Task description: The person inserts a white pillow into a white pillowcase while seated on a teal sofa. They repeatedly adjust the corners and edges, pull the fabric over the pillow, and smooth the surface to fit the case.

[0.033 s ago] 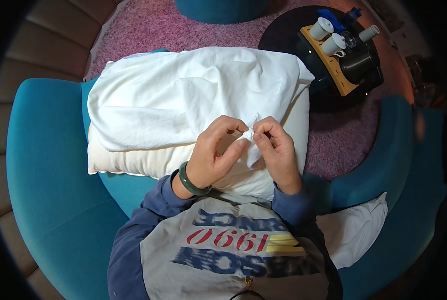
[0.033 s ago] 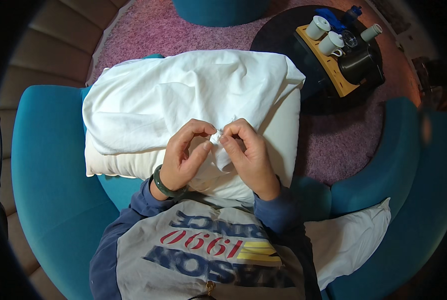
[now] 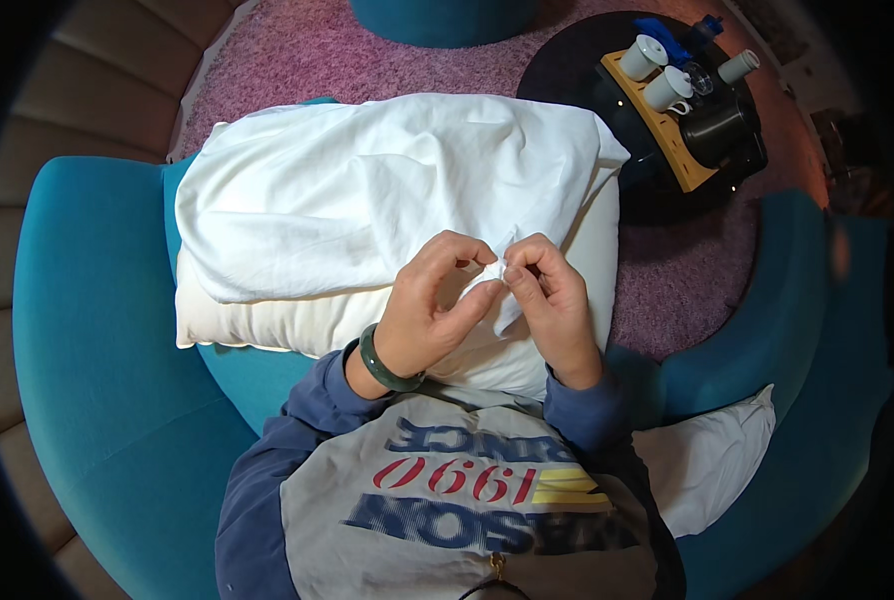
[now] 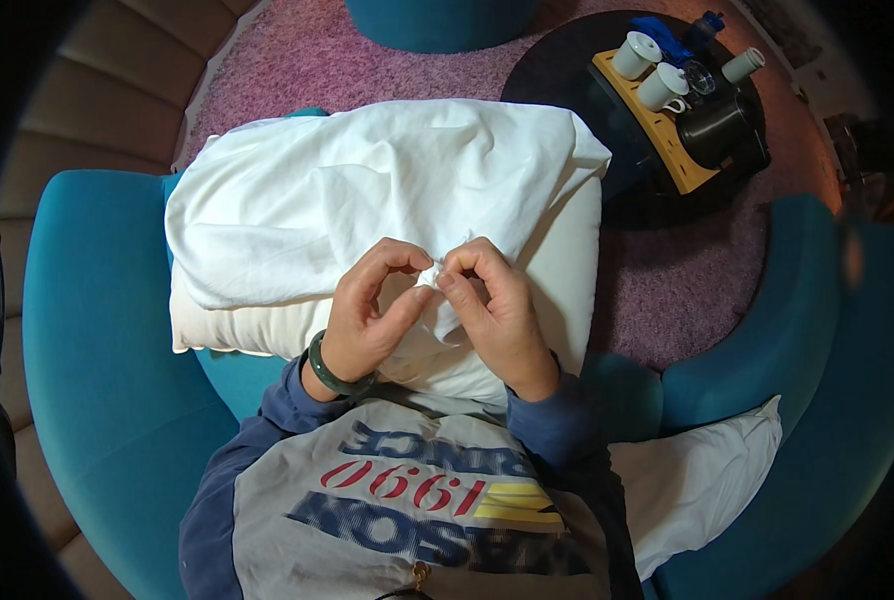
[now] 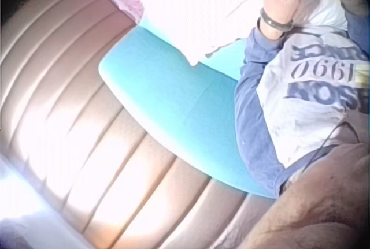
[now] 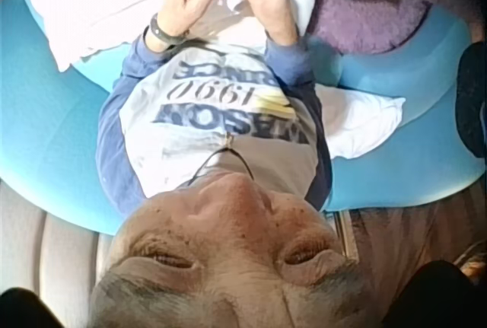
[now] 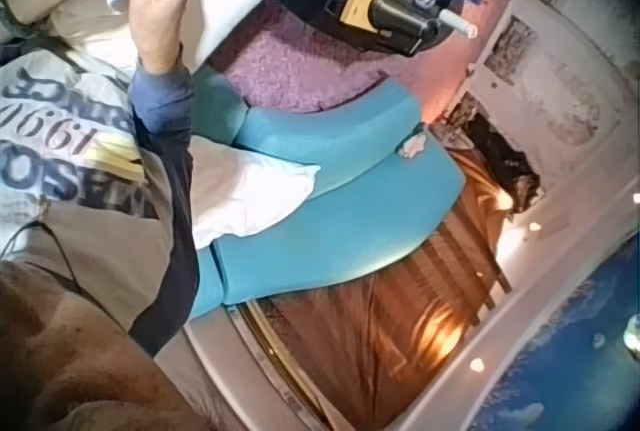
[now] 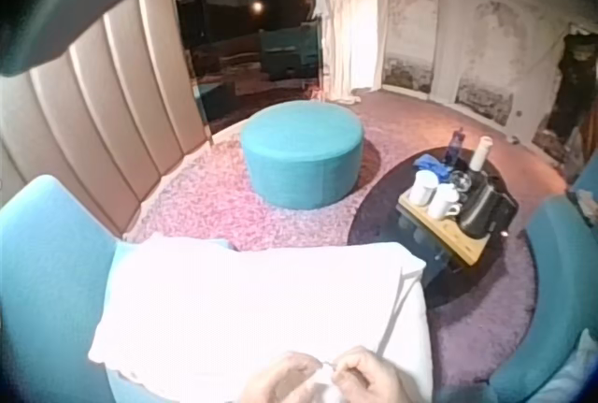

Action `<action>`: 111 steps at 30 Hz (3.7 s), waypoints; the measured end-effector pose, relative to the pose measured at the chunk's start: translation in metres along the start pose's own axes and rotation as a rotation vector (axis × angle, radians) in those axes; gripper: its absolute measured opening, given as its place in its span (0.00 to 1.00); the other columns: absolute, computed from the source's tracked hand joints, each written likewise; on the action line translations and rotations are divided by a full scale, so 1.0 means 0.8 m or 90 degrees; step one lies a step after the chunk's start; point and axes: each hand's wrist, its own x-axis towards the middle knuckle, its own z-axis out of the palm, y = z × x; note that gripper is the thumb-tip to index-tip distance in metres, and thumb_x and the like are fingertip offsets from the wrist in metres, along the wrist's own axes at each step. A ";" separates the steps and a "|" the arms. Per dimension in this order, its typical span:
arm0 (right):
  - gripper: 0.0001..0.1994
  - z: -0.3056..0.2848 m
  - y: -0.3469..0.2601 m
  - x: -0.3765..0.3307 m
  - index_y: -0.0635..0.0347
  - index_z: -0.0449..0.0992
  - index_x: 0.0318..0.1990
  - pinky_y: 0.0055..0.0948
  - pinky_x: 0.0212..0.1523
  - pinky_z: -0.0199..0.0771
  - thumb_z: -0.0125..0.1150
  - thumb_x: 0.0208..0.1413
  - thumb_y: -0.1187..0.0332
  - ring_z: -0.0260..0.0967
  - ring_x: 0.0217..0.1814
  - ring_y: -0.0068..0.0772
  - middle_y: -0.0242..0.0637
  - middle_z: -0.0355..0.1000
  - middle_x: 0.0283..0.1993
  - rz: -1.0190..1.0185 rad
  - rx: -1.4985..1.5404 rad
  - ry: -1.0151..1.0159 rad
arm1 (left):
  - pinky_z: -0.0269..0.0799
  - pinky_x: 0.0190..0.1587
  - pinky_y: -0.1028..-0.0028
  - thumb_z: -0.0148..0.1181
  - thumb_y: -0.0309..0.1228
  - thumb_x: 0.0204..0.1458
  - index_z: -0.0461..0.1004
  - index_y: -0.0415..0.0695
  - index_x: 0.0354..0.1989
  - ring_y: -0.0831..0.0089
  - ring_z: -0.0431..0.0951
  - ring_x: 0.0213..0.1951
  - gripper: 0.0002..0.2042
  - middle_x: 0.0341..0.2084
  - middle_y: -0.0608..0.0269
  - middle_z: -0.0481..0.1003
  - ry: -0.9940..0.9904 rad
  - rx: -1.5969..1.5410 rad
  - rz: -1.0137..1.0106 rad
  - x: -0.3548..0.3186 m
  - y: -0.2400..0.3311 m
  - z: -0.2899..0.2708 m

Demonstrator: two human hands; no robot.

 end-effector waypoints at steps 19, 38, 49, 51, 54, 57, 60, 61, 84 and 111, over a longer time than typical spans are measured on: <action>0.07 0.004 -0.011 0.005 0.64 0.74 0.40 0.30 0.36 0.72 0.65 0.59 0.71 0.71 0.38 0.30 0.38 0.71 0.34 0.009 -0.195 -0.166 | 0.67 0.48 0.72 0.54 0.20 0.55 0.68 0.43 0.43 0.70 0.70 0.44 0.08 0.40 0.58 0.70 0.191 -0.416 -0.032 -0.022 0.022 -0.071; 0.15 -0.167 0.112 0.041 0.60 0.72 0.56 0.34 0.46 0.77 0.58 0.63 0.73 0.74 0.46 0.41 0.44 0.72 0.50 0.098 -0.431 0.269 | 0.70 0.51 0.79 0.52 0.24 0.66 0.72 0.37 0.50 0.77 0.76 0.45 0.08 0.44 0.60 0.76 0.331 -0.204 0.108 -0.028 0.018 -0.222; 0.09 -0.221 0.029 0.130 0.60 0.76 0.43 0.44 0.43 0.76 0.52 0.68 0.65 0.76 0.46 0.54 0.48 0.77 0.42 -0.210 -0.607 0.313 | 0.75 0.49 0.75 0.52 0.30 0.67 0.74 0.41 0.51 0.74 0.79 0.48 0.10 0.49 0.57 0.79 0.257 -0.239 0.012 0.041 -0.036 -0.328; 0.09 -0.240 -0.020 0.158 0.58 0.75 0.43 0.44 0.41 0.76 0.52 0.68 0.65 0.76 0.44 0.52 0.47 0.76 0.42 -0.284 -0.675 0.335 | 0.71 0.45 0.76 0.56 0.30 0.64 0.76 0.44 0.46 0.80 0.74 0.37 0.06 0.34 0.69 0.75 0.245 -0.192 0.002 0.072 -0.029 -0.368; 0.09 -0.232 -0.107 0.192 0.55 0.76 0.43 0.43 0.40 0.76 0.52 0.68 0.63 0.75 0.42 0.52 0.45 0.75 0.38 -0.396 -0.692 0.345 | 0.74 0.45 0.76 0.59 0.32 0.64 0.75 0.44 0.46 0.76 0.77 0.40 0.07 0.38 0.65 0.78 0.356 -0.095 0.053 0.120 0.031 -0.381; 0.09 -0.248 -0.184 0.229 0.54 0.78 0.44 0.39 0.40 0.77 0.55 0.67 0.61 0.77 0.41 0.49 0.42 0.76 0.38 -0.598 -0.647 0.374 | 0.75 0.46 0.73 0.63 0.38 0.61 0.75 0.44 0.49 0.75 0.78 0.42 0.14 0.40 0.64 0.79 0.400 -0.014 0.118 0.176 0.107 -0.419; 0.12 -0.205 -0.257 0.246 0.58 0.80 0.48 0.22 0.46 0.71 0.58 0.68 0.59 0.72 0.41 0.17 0.27 0.79 0.38 -0.566 -0.513 0.349 | 0.69 0.32 0.79 0.68 0.39 0.56 0.80 0.45 0.45 0.80 0.73 0.30 0.14 0.31 0.70 0.76 0.487 0.128 0.218 0.198 0.189 -0.518; 0.12 -0.226 -0.271 0.265 0.57 0.80 0.49 0.21 0.46 0.73 0.59 0.67 0.60 0.73 0.42 0.16 0.25 0.79 0.40 -0.581 -0.451 0.307 | 0.68 0.30 0.78 0.68 0.38 0.56 0.80 0.44 0.44 0.80 0.73 0.28 0.12 0.28 0.71 0.77 0.531 0.163 0.224 0.213 0.213 -0.543; 0.12 0.021 -0.313 0.009 0.65 0.76 0.40 0.23 0.34 0.72 0.62 0.64 0.62 0.71 0.31 0.20 0.32 0.74 0.32 -0.211 0.334 -0.470 | 0.78 0.33 0.73 0.60 0.29 0.58 0.78 0.42 0.47 0.70 0.81 0.31 0.10 0.33 0.59 0.81 0.653 0.233 0.423 0.290 0.394 -0.565; 0.16 -0.250 0.123 0.059 0.62 0.78 0.47 0.34 0.44 0.75 0.60 0.63 0.59 0.78 0.44 0.41 0.46 0.80 0.42 0.102 -0.303 0.237 | 0.71 0.56 0.62 0.52 0.40 0.61 0.81 0.49 0.46 0.56 0.77 0.49 0.14 0.42 0.53 0.81 -0.231 0.696 0.097 0.288 -0.148 0.150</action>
